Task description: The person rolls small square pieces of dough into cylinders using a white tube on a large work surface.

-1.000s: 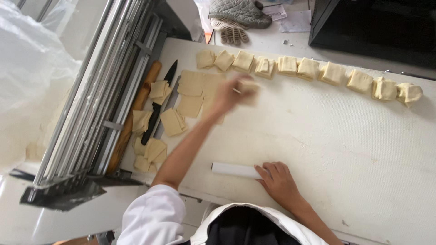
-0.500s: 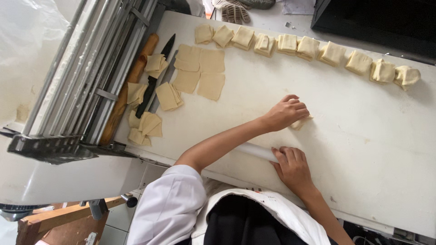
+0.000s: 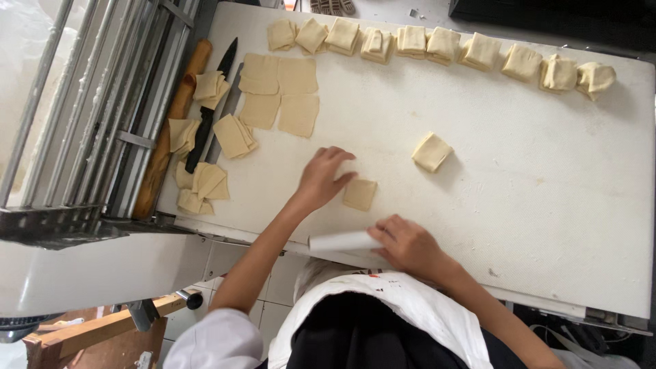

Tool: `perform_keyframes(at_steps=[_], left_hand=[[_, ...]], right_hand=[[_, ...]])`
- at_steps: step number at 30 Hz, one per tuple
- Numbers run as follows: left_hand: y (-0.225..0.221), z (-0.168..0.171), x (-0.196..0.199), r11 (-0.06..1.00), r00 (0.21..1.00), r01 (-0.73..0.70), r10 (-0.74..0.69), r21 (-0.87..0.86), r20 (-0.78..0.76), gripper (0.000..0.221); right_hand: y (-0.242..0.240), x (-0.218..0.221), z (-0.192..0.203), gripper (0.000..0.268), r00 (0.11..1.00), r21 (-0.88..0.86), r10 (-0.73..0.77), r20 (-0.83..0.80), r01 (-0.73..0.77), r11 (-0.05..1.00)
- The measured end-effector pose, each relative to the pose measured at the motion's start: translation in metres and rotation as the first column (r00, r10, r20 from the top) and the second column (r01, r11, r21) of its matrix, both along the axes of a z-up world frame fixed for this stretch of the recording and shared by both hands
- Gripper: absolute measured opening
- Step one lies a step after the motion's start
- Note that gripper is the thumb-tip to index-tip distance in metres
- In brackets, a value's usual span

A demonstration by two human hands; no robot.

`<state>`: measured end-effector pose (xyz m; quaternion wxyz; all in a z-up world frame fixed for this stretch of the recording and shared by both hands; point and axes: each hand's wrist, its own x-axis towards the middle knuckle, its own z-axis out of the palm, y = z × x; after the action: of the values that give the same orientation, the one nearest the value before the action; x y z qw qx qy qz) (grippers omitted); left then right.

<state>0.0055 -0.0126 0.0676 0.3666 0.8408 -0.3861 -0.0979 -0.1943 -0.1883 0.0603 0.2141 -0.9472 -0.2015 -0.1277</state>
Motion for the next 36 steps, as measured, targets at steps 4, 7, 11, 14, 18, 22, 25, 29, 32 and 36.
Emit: perform_keyframes(at_steps=[4, 7, 11, 14, 18, 22, 25, 29, 32, 36], left_hand=[[0.024, -0.008, -0.015, 0.998, 0.974, -0.061, 0.065, -0.027, 0.218, 0.028], [0.019, -0.027, -0.032, 0.999, 0.908, 0.003, -0.021, 0.044, 0.419, 0.041], [0.002, -0.042, -0.018, 0.996, 0.914, 0.053, -0.078, 0.073, 0.398, 0.052], [-0.023, -0.050, 0.017, 0.990, 0.891, 0.054, -0.107, 0.131, 0.441, 0.056], [-0.054, -0.056, 0.062, 0.960, 0.941, 0.032, -0.122, 0.278, 0.316, 0.057], [-0.039, -0.063, 0.049, 0.982, 0.937, 0.082, -0.135, 0.172, 0.321, 0.060], [-0.003, -0.068, 0.006, 0.993, 0.953, 0.114, -0.120, 0.037, 0.280, 0.063], [0.030, -0.071, -0.040, 0.994, 0.950, 0.103, -0.087, -0.037, 0.301, 0.081], [0.045, -0.066, -0.060, 0.992, 0.933, 0.121, -0.108, -0.019, 0.343, 0.092], [0.051, -0.054, -0.051, 0.985, 0.944, 0.171, -0.165, 0.004, 0.284, 0.086]], right_hand=[[-0.018, 0.029, 0.000, 0.040, 0.985, -0.048, -0.168, -0.031, 0.166, 0.985], [-0.014, 0.038, -0.014, 0.043, 0.966, -0.133, -0.243, -0.089, 0.230, 0.964], [-0.005, 0.053, -0.032, 0.047, 0.910, -0.274, -0.412, -0.036, 0.388, 0.880], [-0.019, 0.080, -0.040, 0.049, 0.818, -0.261, -0.571, 0.062, 0.566, 0.782], [-0.042, 0.120, -0.036, 0.045, 0.757, -0.221, -0.649, 0.069, 0.646, 0.730], [-0.022, 0.106, -0.031, 0.055, 0.760, -0.226, -0.648, 0.043, 0.639, 0.735], [0.007, 0.069, -0.031, 0.060, 0.758, -0.152, -0.652, 0.014, 0.646, 0.748], [0.035, 0.023, -0.032, 0.059, 0.780, -0.079, -0.626, 0.027, 0.626, 0.776], [0.049, -0.001, -0.026, 0.057, 0.784, -0.132, -0.617, 0.063, 0.620, 0.774], [0.048, -0.013, -0.019, 0.048, 0.821, -0.227, -0.544, 0.170, 0.570, 0.789]])
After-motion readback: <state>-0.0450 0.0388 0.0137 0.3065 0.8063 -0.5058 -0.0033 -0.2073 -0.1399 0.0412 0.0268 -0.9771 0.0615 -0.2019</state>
